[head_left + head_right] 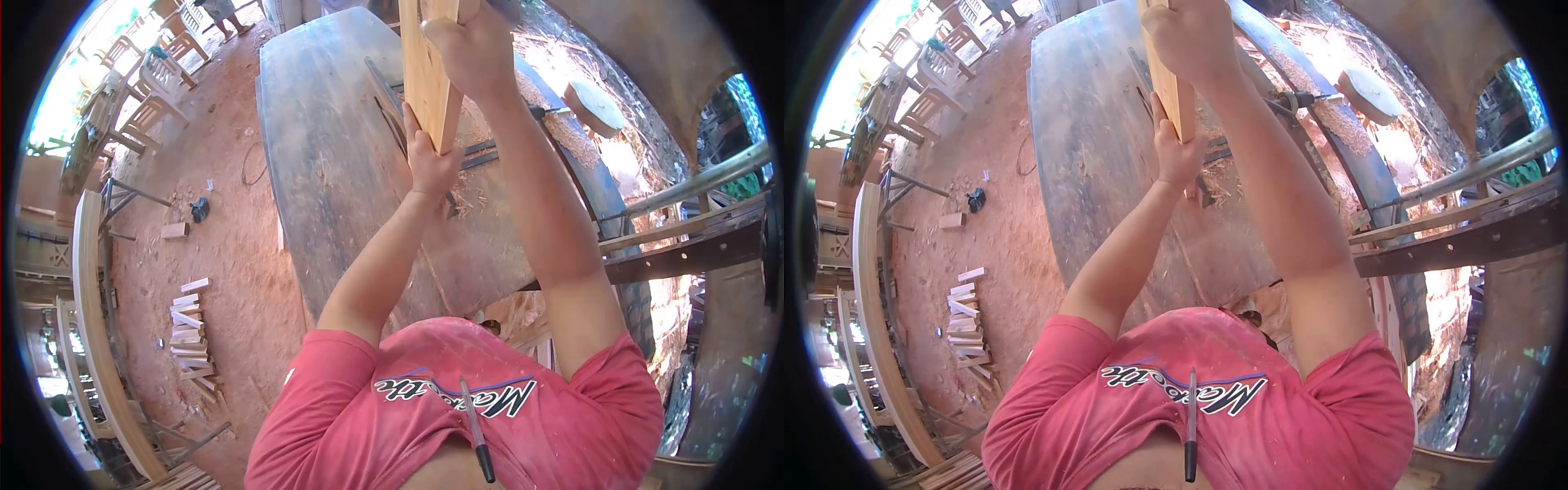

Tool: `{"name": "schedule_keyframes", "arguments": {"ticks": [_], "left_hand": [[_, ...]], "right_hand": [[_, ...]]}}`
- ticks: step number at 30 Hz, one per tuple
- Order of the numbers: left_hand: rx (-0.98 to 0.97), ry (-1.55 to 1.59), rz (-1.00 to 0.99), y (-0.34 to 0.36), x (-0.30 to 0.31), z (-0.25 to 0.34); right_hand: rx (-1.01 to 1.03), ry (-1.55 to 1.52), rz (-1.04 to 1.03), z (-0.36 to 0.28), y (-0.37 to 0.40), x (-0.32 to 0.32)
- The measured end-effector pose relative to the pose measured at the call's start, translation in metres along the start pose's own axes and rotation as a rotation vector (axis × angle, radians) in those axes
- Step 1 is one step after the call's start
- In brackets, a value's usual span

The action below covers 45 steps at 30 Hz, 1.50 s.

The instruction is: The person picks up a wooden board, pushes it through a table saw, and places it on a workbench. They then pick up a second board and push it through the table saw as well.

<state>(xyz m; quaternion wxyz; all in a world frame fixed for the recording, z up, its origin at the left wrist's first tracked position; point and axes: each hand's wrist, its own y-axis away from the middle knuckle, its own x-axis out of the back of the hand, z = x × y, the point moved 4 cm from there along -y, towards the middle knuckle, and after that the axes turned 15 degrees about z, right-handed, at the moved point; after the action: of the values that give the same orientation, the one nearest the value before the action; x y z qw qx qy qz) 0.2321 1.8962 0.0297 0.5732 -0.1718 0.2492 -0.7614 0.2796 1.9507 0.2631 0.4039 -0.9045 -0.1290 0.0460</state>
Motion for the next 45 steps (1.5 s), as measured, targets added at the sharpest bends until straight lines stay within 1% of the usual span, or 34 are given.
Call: {"name": "schedule_keyframes", "arguments": {"ticks": [1,2,4,5,7,10,11,12,13,15,16,18,20,23,25,28,31,32,34,38,41,43,45], "left_hand": [[0.003,-0.003,-0.005,-0.002,-0.001,-0.003],[-0.024,0.005,0.005,-0.005,-0.002,-0.005],[-0.05,0.01,0.01,-0.007,-0.002,-0.006],[-0.026,0.047,0.02,-0.008,-0.002,-0.007],[-0.003,0.086,0.029,-0.012,-0.004,-0.01],[-0.025,0.088,0.034,-0.018,-0.006,-0.015],[-0.068,0.057,0.03,-0.019,-0.007,-0.016],[-0.109,0.026,0.025,-0.019,-0.006,-0.013],[-0.104,0.024,0.014,-0.02,-0.006,-0.012],[-0.018,0.096,-0.024,-0.022,-0.007,-0.014],[-0.007,0.091,-0.037,-0.02,-0.008,-0.019],[-0.059,0.109,0.016,-0.027,-0.01,-0.021],[-0.079,0.085,0.018,-0.03,-0.01,-0.023],[-0.095,0.05,0.012,-0.036,-0.011,-0.025],[-0.087,0.033,0.001,-0.039,-0.013,-0.03],[-0.118,0.02,0.024,-0.045,-0.016,-0.037],[-0.093,0.06,0.029,-0.052,-0.019,-0.043],[-0.119,0.046,0.033,-0.054,-0.019,-0.044],[-0.141,0.03,0.035,-0.057,-0.021,-0.048],[-0.123,0.021,0.068,-0.064,-0.022,-0.054],[-0.095,0.023,0.075,-0.071,-0.023,-0.055],[-0.086,0.017,0.061,-0.076,-0.024,-0.057],[-0.091,-0.007,0.068,-0.08,-0.025,-0.062]], "right_hand": [[0.034,-0.093,0.006,-0.001,-0.002,-0.003],[0.029,-0.093,0.007,0.004,-0.004,-0.006],[0.213,-0.065,0.048,0.003,-0.006,-0.008],[0.21,-0.064,0.05,0.005,-0.006,-0.008],[0.167,-0.047,-0.011,0.005,-0.008,-0.011],[0.113,-0.017,-0.013,0.018,-0.014,-0.019],[0.107,-0.015,-0.007,0.022,-0.015,-0.02],[0.163,-0.042,0.038,0.02,-0.016,-0.02],[0.217,-0.067,0.083,0.018,-0.015,-0.019],[0.174,-0.063,0.068,0.018,-0.019,-0.02],[0.134,-0.065,0.047,0.019,-0.018,-0.021],[0.111,-0.081,0.052,0.019,-0.019,-0.024],[0.089,-0.098,0.056,0.022,-0.021,-0.026],[0.107,-0.038,0.015,0.028,-0.026,-0.031],[0.175,-0.076,0.056,0.028,-0.029,-0.034],[0.192,-0.096,0.079,0.032,-0.031,-0.04],[0.121,-0.115,0.058,0.041,-0.034,-0.045],[0.116,-0.112,0.058,0.043,-0.035,-0.047],[0.182,-0.114,0.082,0.045,-0.037,-0.051],[0.148,-0.096,0.05,0.05,-0.042,-0.058],[0.199,-0.114,0.062,0.053,-0.046,-0.064],[0.098,-0.099,0.013,0.057,-0.05,-0.067],[0.137,-0.112,0.043,0.062,-0.051,-0.072]]}}
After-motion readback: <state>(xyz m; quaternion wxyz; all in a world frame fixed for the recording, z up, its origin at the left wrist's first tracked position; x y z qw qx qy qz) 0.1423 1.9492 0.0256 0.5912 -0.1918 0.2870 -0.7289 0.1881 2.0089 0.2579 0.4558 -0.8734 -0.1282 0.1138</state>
